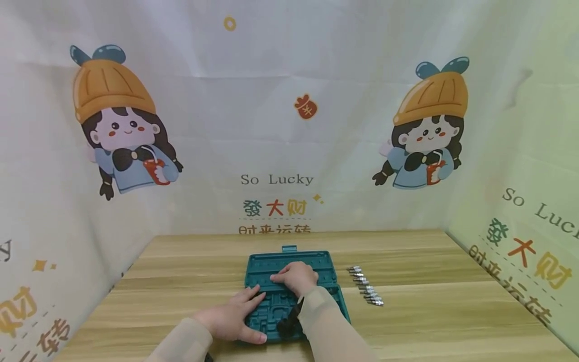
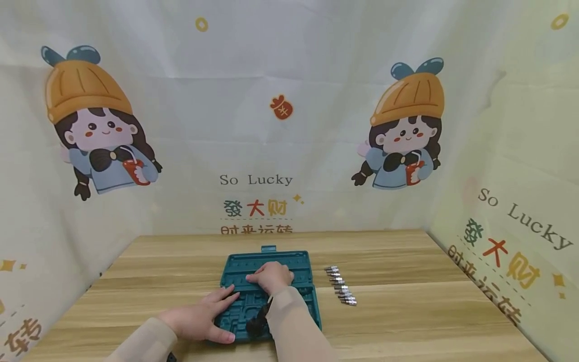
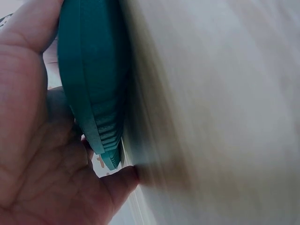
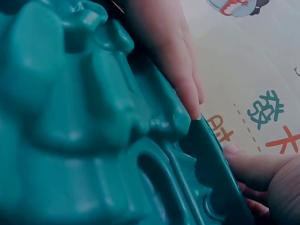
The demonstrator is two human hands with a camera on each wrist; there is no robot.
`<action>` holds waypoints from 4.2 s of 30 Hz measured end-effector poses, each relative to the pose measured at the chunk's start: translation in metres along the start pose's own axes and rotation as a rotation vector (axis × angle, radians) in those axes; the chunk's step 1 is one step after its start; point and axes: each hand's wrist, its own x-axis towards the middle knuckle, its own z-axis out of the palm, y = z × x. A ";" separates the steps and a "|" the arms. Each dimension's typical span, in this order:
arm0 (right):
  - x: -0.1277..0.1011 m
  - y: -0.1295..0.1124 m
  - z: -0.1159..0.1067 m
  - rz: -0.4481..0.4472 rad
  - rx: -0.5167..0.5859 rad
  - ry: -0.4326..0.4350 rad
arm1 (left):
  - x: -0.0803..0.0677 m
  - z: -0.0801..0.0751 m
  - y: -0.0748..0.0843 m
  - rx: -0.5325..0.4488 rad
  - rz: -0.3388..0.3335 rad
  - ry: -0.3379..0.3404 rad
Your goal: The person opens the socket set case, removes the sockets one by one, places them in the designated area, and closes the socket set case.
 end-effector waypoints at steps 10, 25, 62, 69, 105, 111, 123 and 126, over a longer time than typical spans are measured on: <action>0.002 -0.003 0.001 0.015 -0.067 -0.035 | 0.000 -0.001 0.003 -0.007 -0.034 -0.041; 0.006 -0.009 -0.001 0.127 0.084 -0.092 | -0.002 -0.004 0.007 -0.015 -0.011 -0.018; 0.004 0.005 -0.011 -0.072 0.369 -0.214 | 0.002 0.001 0.000 -0.058 -0.029 -0.021; 0.004 0.009 -0.020 -0.083 0.435 -0.232 | 0.001 0.000 0.000 -0.072 -0.028 -0.030; -0.023 0.091 -0.120 -0.035 0.387 -0.099 | 0.039 0.026 -0.061 -0.084 0.010 0.001; -0.033 0.103 -0.132 -0.061 0.359 -0.096 | 0.015 0.011 -0.024 -0.109 -0.024 0.000; -0.056 0.129 -0.150 -0.081 0.231 -0.087 | 0.002 0.001 -0.001 -0.105 -0.032 -0.025; -0.063 0.136 -0.151 -0.066 0.205 -0.083 | 0.003 0.003 -0.004 -0.109 -0.022 -0.023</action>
